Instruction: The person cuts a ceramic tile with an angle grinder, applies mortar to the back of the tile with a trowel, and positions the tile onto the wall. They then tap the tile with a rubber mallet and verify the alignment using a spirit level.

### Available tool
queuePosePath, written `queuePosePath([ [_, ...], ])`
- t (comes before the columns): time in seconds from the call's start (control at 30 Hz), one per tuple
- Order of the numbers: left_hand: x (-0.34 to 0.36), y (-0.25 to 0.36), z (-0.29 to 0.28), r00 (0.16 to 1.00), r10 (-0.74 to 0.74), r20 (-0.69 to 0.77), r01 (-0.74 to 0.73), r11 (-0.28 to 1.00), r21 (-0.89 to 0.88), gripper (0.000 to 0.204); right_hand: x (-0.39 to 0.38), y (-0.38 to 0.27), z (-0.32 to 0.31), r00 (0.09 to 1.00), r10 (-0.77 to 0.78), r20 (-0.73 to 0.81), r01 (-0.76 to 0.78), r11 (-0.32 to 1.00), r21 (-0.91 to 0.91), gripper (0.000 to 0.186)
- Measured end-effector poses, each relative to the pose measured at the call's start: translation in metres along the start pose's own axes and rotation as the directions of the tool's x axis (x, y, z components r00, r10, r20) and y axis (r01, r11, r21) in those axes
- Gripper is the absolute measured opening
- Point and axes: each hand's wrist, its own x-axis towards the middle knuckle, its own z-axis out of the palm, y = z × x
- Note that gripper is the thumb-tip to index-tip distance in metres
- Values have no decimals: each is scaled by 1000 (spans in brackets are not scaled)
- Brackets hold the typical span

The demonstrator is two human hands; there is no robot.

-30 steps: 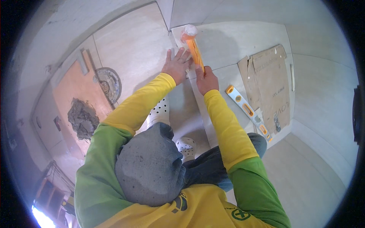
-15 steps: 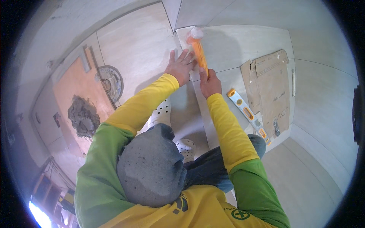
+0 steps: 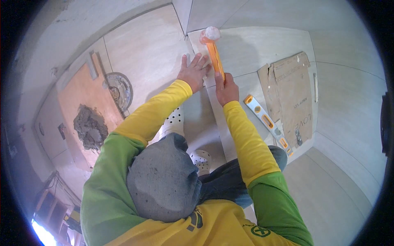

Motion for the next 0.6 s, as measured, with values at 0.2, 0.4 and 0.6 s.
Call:
queuePosePath([
  [0.2,0,2,0,1000,-9,8,9,1000,26,59,11,3,-2,1000,-9,9,10,991,-135,52],
  [0.4,1,1,7,998,6,-59,-5,1000,30,61,1,11,-18,998,56,-29,-56,998,-17,57],
  [0.6,2,0,9,999,7,-40,-4,997,72,62,6,13,-13,999,23,-22,-24,999,-39,60],
])
